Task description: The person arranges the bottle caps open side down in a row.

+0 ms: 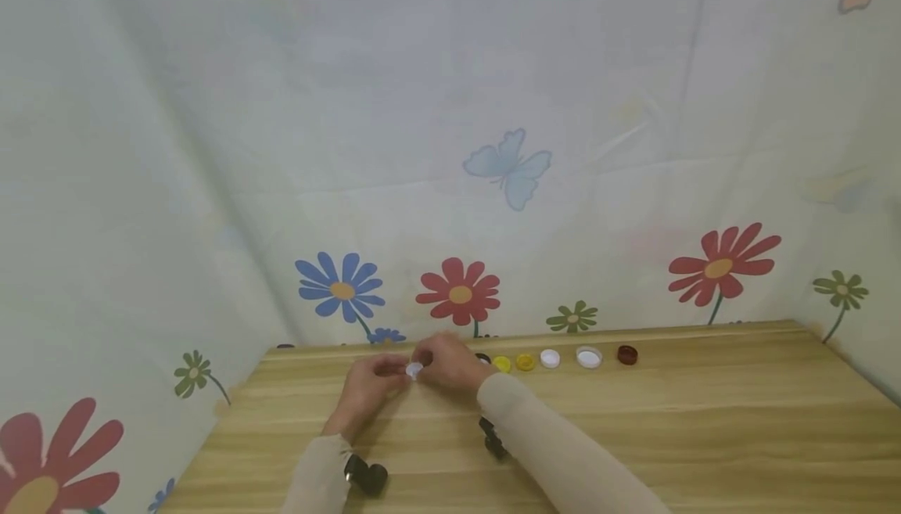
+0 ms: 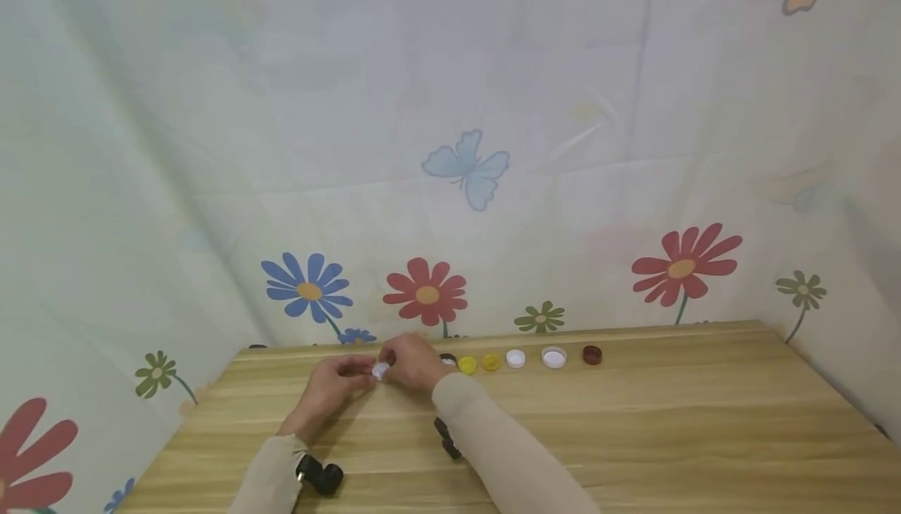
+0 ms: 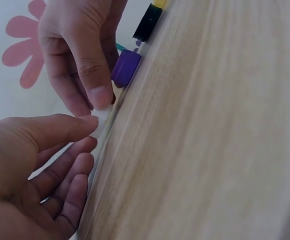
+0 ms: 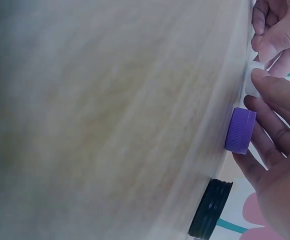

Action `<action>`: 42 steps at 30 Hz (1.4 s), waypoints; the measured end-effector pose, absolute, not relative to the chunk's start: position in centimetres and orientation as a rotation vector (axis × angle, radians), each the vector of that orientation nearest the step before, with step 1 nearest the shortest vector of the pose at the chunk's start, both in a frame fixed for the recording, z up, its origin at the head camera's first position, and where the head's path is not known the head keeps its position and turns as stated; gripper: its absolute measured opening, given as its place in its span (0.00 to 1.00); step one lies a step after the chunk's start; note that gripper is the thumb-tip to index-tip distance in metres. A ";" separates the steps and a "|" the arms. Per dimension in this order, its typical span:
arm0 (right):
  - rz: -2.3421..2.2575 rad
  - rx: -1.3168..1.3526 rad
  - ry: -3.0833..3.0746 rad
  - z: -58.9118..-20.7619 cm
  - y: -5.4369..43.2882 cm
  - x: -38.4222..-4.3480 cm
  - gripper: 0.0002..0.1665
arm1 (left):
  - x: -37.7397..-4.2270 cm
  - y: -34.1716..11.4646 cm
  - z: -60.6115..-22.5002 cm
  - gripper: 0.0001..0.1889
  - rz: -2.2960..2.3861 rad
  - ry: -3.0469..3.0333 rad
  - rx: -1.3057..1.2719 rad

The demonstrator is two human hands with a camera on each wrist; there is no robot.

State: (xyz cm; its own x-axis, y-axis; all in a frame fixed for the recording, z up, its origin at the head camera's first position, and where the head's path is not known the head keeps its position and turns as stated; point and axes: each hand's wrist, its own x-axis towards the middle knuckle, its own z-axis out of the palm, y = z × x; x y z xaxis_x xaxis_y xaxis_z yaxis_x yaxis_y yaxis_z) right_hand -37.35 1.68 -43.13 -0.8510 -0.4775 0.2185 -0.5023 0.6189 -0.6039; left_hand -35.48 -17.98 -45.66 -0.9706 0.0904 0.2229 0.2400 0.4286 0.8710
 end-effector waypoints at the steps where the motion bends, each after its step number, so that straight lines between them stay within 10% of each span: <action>1: 1.076 0.832 -2.793 -43.1 1.7 -37.4 0.08 | -35.5 -18.0 -45.6 0.15 -1.571 -2.535 -0.292; 42: 1.698 0.589 -2.459 -42.9 1.8 -35.7 0.09 | -34.6 -18.1 -44.0 0.10 -1.733 -2.308 -0.294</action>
